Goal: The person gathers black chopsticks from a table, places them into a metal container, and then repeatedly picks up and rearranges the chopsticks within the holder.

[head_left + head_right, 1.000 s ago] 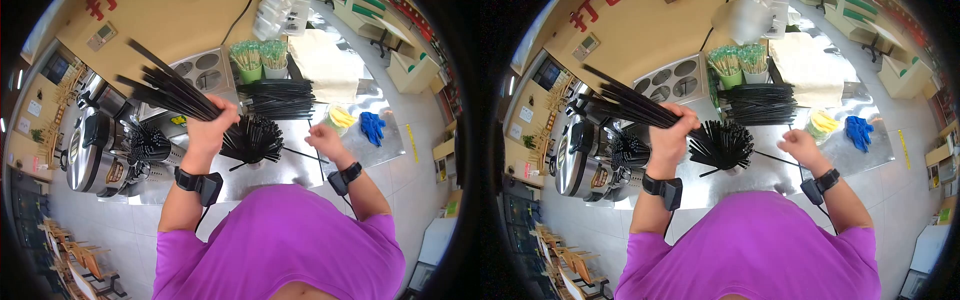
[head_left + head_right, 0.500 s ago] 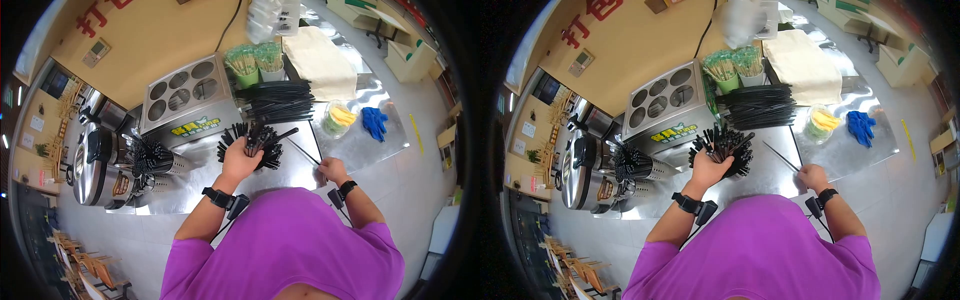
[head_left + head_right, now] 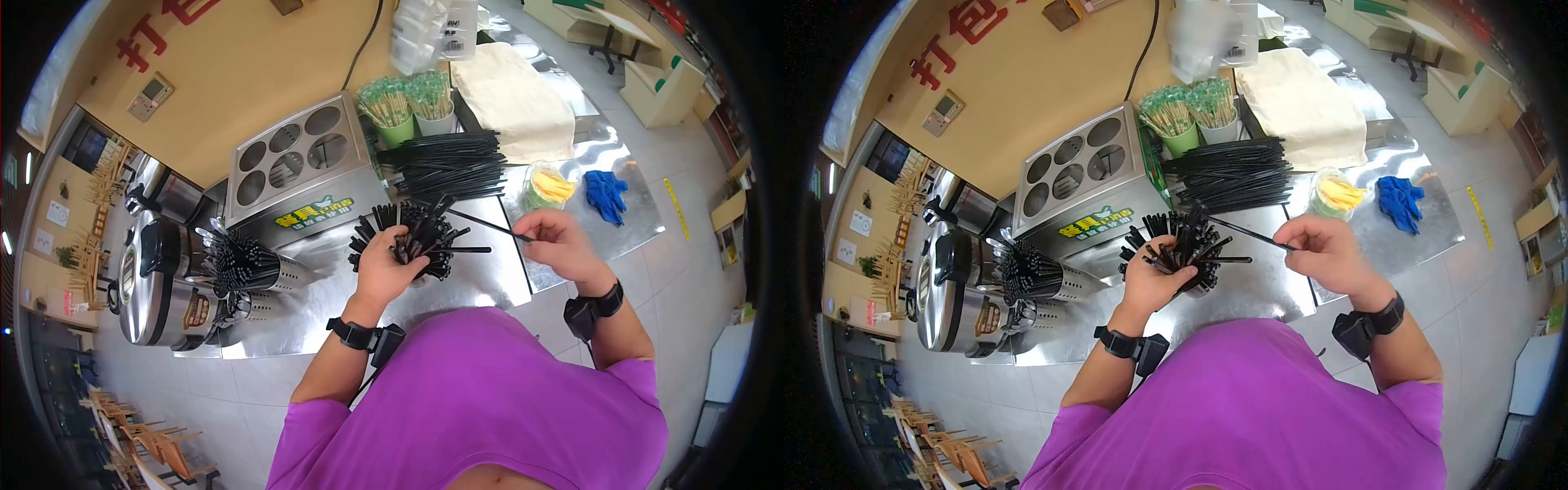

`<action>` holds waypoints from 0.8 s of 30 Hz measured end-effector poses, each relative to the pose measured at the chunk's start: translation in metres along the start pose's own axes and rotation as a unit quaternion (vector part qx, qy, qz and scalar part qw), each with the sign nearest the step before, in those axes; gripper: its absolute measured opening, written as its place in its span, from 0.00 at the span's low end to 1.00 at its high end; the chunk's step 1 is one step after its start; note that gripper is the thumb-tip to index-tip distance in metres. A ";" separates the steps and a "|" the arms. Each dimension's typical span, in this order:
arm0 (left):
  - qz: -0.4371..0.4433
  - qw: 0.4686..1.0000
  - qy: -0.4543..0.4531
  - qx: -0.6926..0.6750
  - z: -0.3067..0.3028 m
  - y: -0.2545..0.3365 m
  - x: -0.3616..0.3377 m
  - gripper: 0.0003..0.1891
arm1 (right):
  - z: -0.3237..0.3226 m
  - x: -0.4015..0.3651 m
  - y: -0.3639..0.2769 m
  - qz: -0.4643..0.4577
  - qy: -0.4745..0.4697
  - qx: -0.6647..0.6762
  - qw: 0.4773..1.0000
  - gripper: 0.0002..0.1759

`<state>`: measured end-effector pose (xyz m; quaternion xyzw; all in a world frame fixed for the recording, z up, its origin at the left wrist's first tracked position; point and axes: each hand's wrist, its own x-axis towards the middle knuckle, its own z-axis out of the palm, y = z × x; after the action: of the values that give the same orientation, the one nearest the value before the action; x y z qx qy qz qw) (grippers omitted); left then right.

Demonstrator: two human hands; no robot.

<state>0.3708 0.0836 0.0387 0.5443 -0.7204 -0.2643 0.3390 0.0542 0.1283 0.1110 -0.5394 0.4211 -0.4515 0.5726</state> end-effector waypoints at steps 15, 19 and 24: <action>0.020 0.999 -0.021 0.014 -0.007 0.024 -0.005 0.42 | 0.097 0.090 0.027 -0.343 0.059 -0.369 0.862 0.15; -0.016 0.998 -0.007 -0.056 -0.024 0.037 -0.014 0.48 | 0.109 0.082 0.044 -0.300 0.076 -0.223 0.924 0.16; 0.017 0.995 0.074 -0.071 -0.045 0.033 -0.037 0.50 | 0.079 0.078 0.083 -0.237 0.134 -0.070 0.960 0.35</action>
<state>0.3920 0.1274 0.0843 0.5245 -0.6823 -0.2678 0.4332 0.1540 0.0723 0.0332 -0.5970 0.3845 -0.6116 0.3488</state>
